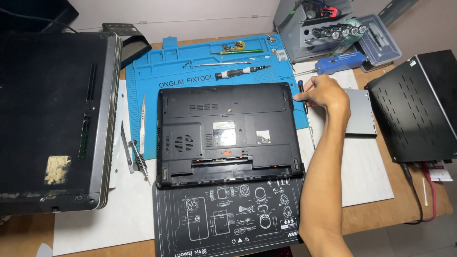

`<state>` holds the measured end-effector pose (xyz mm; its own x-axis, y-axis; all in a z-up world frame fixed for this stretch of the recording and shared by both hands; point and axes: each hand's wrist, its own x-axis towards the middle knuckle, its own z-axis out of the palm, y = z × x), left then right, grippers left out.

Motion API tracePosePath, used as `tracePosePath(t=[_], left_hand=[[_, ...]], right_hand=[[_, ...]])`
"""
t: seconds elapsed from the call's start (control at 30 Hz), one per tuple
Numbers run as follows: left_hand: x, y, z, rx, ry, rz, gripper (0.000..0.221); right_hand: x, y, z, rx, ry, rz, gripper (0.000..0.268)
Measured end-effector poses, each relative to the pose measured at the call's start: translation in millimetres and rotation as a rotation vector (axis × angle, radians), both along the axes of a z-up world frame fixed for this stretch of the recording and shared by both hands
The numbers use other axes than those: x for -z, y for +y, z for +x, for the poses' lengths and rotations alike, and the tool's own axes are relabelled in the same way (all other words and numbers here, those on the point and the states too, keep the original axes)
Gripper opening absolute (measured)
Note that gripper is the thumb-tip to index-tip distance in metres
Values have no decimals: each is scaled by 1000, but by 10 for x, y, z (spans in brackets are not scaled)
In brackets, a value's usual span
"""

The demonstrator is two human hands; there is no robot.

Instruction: Disassembling a laptop to access and remove internal components like RAM and disconnecting cables using tools.

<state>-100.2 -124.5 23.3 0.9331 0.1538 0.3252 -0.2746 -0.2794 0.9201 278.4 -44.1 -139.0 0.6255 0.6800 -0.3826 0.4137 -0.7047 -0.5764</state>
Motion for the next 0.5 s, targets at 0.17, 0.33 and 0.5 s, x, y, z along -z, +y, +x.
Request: tracePosePath(t=[0.17, 0.33, 0.5], left_hand=[[411, 522, 90, -112, -49, 185, 15], [1381, 1628, 260, -505, 235, 886, 17], [1472, 2424, 279, -592, 572, 680, 39]], right_hand=[[-85, 17, -106, 46, -23, -2, 34], [-154, 51, -166, 23, -104, -48, 34], [-254, 88, -239, 43, -88, -44, 32]])
